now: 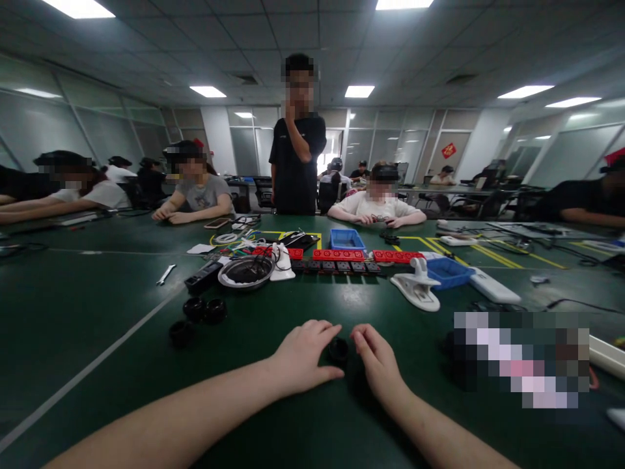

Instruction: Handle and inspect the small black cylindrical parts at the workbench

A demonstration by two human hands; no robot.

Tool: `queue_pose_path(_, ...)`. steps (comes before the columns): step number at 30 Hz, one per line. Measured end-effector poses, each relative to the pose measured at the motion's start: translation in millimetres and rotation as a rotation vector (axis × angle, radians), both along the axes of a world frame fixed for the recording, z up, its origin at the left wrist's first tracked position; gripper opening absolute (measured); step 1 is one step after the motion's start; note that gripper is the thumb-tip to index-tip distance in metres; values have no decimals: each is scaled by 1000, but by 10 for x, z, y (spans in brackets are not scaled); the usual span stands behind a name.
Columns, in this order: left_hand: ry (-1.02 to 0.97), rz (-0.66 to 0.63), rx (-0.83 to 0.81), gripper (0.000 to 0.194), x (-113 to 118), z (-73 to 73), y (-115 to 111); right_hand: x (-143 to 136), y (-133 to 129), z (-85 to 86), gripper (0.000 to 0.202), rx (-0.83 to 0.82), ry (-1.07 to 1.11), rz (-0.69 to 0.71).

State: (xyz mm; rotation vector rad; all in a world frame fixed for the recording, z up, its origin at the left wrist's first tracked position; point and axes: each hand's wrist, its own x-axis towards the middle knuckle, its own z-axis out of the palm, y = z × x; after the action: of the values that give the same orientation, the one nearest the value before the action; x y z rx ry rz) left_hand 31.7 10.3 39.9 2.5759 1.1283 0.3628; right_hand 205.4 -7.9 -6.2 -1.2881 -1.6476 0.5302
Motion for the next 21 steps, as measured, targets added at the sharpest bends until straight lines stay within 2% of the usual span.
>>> queue_pose_path(3,48,-39,-34,42,168,-35,162,-9,-32,15,22,-1,-3,34)
queue_pose_path(6,99,-4,-61,40,31,-14,254,-7,-24,21,20,-15,-1,51)
queue_pose_path(11,177,151,-102,41,-658,90,261,13,20,3,21,-78,24,65)
queue_pose_path(13,177,279,-157,39,-969,109,177,15,25,-1,21,-87,30,73)
queue_pose_path(16,116,356,-205,33,-1373,81,-37,9,25,7,23,-98,36,77)
queue_pose_path(19,-88,394,-281,28,-1694,39,-237,-3,32,18,24,-107,32,58)
queue_pose_path(21,-366,432,-352,33,-1873,47,-290,-11,43,11,26,-98,25,38)
